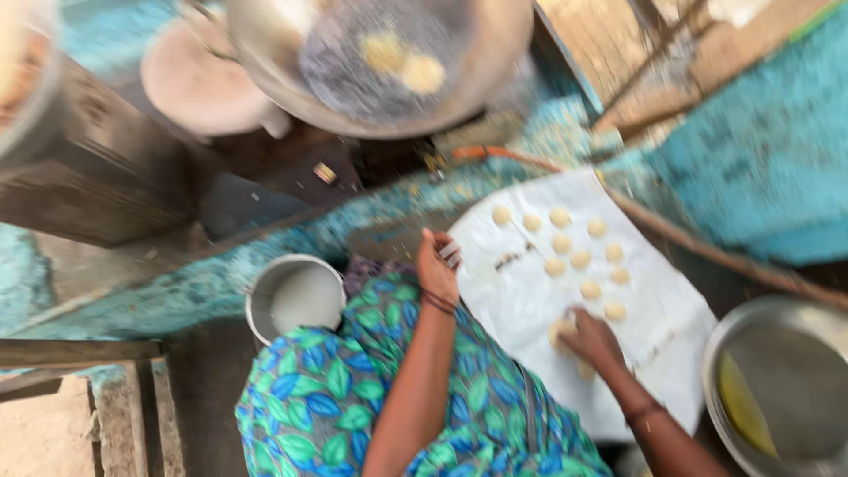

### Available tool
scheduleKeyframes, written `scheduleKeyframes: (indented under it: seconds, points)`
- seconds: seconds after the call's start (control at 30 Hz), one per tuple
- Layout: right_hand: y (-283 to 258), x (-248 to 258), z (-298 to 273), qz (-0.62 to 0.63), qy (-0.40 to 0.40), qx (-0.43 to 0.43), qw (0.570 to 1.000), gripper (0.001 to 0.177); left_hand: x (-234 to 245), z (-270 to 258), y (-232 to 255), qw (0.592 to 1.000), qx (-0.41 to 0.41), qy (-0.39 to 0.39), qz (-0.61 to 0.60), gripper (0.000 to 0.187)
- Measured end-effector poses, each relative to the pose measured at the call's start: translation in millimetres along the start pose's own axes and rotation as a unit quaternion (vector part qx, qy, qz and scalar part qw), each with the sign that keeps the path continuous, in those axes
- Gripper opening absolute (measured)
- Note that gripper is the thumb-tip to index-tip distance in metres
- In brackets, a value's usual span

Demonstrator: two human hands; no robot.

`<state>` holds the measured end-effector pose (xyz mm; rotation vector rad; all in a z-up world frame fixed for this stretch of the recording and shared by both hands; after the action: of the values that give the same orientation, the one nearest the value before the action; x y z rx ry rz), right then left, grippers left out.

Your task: The person flattens dough balls into discs and places them into hot oil to fry. They use a slotted spoon to turn the items and remove them when cooked, placing them into a metal container.

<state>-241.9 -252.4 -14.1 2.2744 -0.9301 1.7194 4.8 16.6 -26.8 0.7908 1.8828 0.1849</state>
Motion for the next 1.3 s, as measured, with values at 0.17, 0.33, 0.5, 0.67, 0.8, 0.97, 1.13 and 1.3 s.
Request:
scheduleKeyframes:
  seconds: [0.17,0.33,0.5,0.67,0.8,0.97,1.13,1.3]
  points:
    - [-2,10,-5,0.059,-0.111,-0.016,0.992,0.027,10,7,-15,0.999,0.027,0.036,0.003,0.042]
    - [-27,67,55,0.359,-0.263,-0.112,0.888,0.028,5,27,-28,0.996,0.065,0.047,-0.025,0.042]
    - [-155,221,184,0.357,-0.103,0.057,0.927,0.038,-13,37,-46,0.992,0.115,0.042,-0.025,0.039]
    - [-336,325,297,0.165,0.054,0.155,0.972,0.047,-30,33,-41,0.988,0.136,0.071,-0.033,0.036]
    - [-474,314,375,0.345,0.004,0.172,0.923,0.059,-42,33,-33,0.986,0.149,0.076,-0.019,0.034]
    - [-580,255,440,0.075,0.050,0.196,0.977,0.083,-55,30,-25,0.985,0.156,0.068,-0.013,0.032]
    - [-626,217,390,-0.008,-0.023,0.248,0.969,0.073,-55,32,-17,0.986,0.149,0.077,-0.008,0.033]
    - [-538,289,276,0.165,-0.002,0.312,0.936,0.063,-39,36,-23,0.988,0.128,0.082,0.008,0.035]
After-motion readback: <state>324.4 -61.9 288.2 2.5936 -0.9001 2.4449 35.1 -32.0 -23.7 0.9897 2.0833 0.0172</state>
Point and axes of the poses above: each hand's wrist, its own z-axis towards the middle knuckle, its own x-axis out of the back of the hand, y = z × x, the point moved 5 cm from there along z, towards the middle knuckle, and after that the axes turned 1 degree about y, right-handed, at the moved point
